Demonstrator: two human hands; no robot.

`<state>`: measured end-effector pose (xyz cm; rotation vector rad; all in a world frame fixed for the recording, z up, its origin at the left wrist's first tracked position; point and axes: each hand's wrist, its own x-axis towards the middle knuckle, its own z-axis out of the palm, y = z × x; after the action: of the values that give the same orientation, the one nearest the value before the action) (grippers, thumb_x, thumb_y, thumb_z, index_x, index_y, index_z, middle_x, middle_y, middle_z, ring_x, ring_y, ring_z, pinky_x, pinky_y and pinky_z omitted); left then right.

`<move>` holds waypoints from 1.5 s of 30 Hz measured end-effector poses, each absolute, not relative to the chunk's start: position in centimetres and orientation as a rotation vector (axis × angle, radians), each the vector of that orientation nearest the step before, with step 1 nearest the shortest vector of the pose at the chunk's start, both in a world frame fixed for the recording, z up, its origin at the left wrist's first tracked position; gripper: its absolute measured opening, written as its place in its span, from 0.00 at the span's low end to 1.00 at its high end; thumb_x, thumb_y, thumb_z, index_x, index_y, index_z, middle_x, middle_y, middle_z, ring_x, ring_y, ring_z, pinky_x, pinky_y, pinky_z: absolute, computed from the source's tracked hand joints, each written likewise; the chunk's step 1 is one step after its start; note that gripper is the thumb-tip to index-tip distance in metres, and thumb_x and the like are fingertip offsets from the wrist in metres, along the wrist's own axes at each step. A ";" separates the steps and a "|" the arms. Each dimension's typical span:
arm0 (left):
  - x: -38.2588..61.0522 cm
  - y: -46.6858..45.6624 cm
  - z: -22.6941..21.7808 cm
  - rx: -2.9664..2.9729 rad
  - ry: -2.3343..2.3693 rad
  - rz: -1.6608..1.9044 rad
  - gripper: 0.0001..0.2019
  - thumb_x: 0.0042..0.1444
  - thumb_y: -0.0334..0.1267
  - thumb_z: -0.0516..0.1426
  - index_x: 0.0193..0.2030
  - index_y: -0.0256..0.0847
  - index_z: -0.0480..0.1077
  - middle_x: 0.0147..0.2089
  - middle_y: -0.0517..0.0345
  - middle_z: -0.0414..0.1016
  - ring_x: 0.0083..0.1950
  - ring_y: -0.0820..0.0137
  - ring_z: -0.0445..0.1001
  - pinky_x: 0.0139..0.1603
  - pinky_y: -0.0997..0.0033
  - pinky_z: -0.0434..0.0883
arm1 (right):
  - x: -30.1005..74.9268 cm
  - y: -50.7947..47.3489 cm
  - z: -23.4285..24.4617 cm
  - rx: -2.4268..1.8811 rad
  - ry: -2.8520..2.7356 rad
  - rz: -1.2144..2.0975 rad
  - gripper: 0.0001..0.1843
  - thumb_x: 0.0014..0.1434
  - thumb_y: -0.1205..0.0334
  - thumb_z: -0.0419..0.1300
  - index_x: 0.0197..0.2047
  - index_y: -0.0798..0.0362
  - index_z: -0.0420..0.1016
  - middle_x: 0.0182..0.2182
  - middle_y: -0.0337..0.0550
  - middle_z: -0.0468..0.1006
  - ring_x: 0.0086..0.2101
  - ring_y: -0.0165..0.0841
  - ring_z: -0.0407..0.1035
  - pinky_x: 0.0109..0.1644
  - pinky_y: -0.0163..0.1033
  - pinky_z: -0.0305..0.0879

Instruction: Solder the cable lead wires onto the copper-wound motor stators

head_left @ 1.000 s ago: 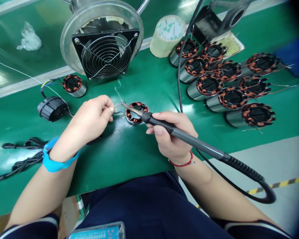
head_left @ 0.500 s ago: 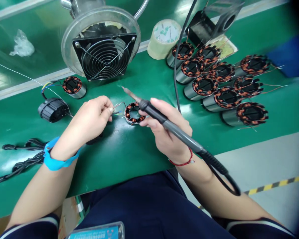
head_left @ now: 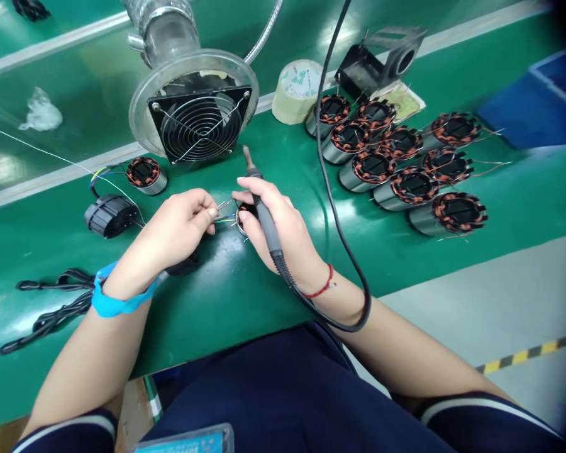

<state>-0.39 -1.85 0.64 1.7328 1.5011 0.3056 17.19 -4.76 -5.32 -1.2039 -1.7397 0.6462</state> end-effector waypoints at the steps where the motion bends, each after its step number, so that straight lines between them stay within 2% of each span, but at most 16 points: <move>1: -0.5 -1.8 0.7 1.697 1.476 0.321 0.07 0.60 0.38 0.53 0.34 0.39 0.68 0.27 0.61 0.73 0.22 0.76 0.65 0.24 0.75 0.61 | 17.2 -4.9 -5.3 -1.207 -1.715 0.636 0.24 0.60 0.69 0.56 0.59 0.46 0.62 0.47 0.40 0.80 0.48 0.37 0.73 0.56 0.48 0.66; 6: -0.4 -1.9 1.4 1.566 1.384 0.388 0.05 0.59 0.36 0.54 0.33 0.38 0.66 0.25 0.62 0.71 0.20 0.78 0.63 0.20 0.78 0.61 | 17.1 -5.5 -5.3 -1.134 -1.745 0.544 0.23 0.59 0.69 0.58 0.58 0.48 0.63 0.38 0.39 0.80 0.42 0.37 0.73 0.53 0.48 0.66; 14: -0.6 -2.2 1.5 1.576 1.371 0.409 0.05 0.59 0.35 0.54 0.34 0.38 0.66 0.26 0.64 0.71 0.20 0.79 0.64 0.20 0.79 0.61 | 16.5 -5.4 -5.3 -1.093 -1.682 0.575 0.24 0.61 0.69 0.57 0.59 0.47 0.60 0.39 0.39 0.78 0.41 0.36 0.72 0.53 0.48 0.66; 20: -0.7 -2.4 1.0 1.623 1.398 0.498 0.03 0.59 0.34 0.54 0.34 0.39 0.65 0.24 0.66 0.68 0.20 0.78 0.67 0.23 0.77 0.64 | 16.4 -5.2 -5.5 -1.035 -1.616 0.636 0.25 0.60 0.70 0.58 0.58 0.46 0.60 0.35 0.34 0.77 0.40 0.33 0.73 0.55 0.48 0.65; 23: -0.7 -2.8 1.1 1.724 1.427 0.566 0.03 0.60 0.36 0.54 0.36 0.40 0.67 0.27 0.64 0.70 0.24 0.75 0.71 0.26 0.75 0.66 | 16.4 -5.2 -5.7 -1.020 -1.589 0.691 0.25 0.61 0.70 0.58 0.59 0.45 0.59 0.34 0.34 0.76 0.39 0.32 0.73 0.55 0.47 0.66; 29: -0.4 -3.8 2.0 2.233 1.374 0.535 0.06 0.61 0.33 0.55 0.35 0.39 0.72 0.38 0.57 0.74 0.39 0.70 0.73 0.41 0.70 0.69 | 16.4 -5.0 -5.9 -0.998 -1.529 0.775 0.24 0.61 0.67 0.59 0.59 0.45 0.59 0.34 0.33 0.76 0.37 0.31 0.72 0.51 0.45 0.68; 34: -0.5 -4.3 1.4 2.479 1.335 0.447 0.06 0.64 0.32 0.53 0.39 0.38 0.72 0.40 0.56 0.74 0.42 0.69 0.74 0.41 0.70 0.69 | 16.3 -4.9 -5.8 -0.984 -1.492 0.817 0.24 0.60 0.69 0.59 0.58 0.44 0.60 0.33 0.33 0.75 0.36 0.31 0.72 0.49 0.45 0.68; 41: -0.3 -4.3 1.5 2.329 1.409 0.488 0.07 0.62 0.32 0.53 0.36 0.39 0.72 0.38 0.57 0.75 0.40 0.69 0.74 0.41 0.70 0.68 | 16.4 -4.9 -5.6 -0.943 -1.510 0.825 0.27 0.60 0.69 0.60 0.60 0.45 0.59 0.38 0.36 0.76 0.40 0.32 0.72 0.52 0.47 0.67; 45: 0.1 -4.2 1.8 2.109 1.492 0.511 0.06 0.60 0.33 0.54 0.33 0.40 0.71 0.35 0.60 0.73 0.35 0.72 0.71 0.37 0.72 0.66 | 16.5 -4.8 -5.1 -0.948 -1.551 0.794 0.24 0.59 0.70 0.59 0.57 0.46 0.61 0.34 0.33 0.77 0.37 0.30 0.73 0.52 0.45 0.67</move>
<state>0.06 -4.22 1.85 2.1087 1.4922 0.5113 16.46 -4.84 -5.15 -0.9476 -1.5505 0.7941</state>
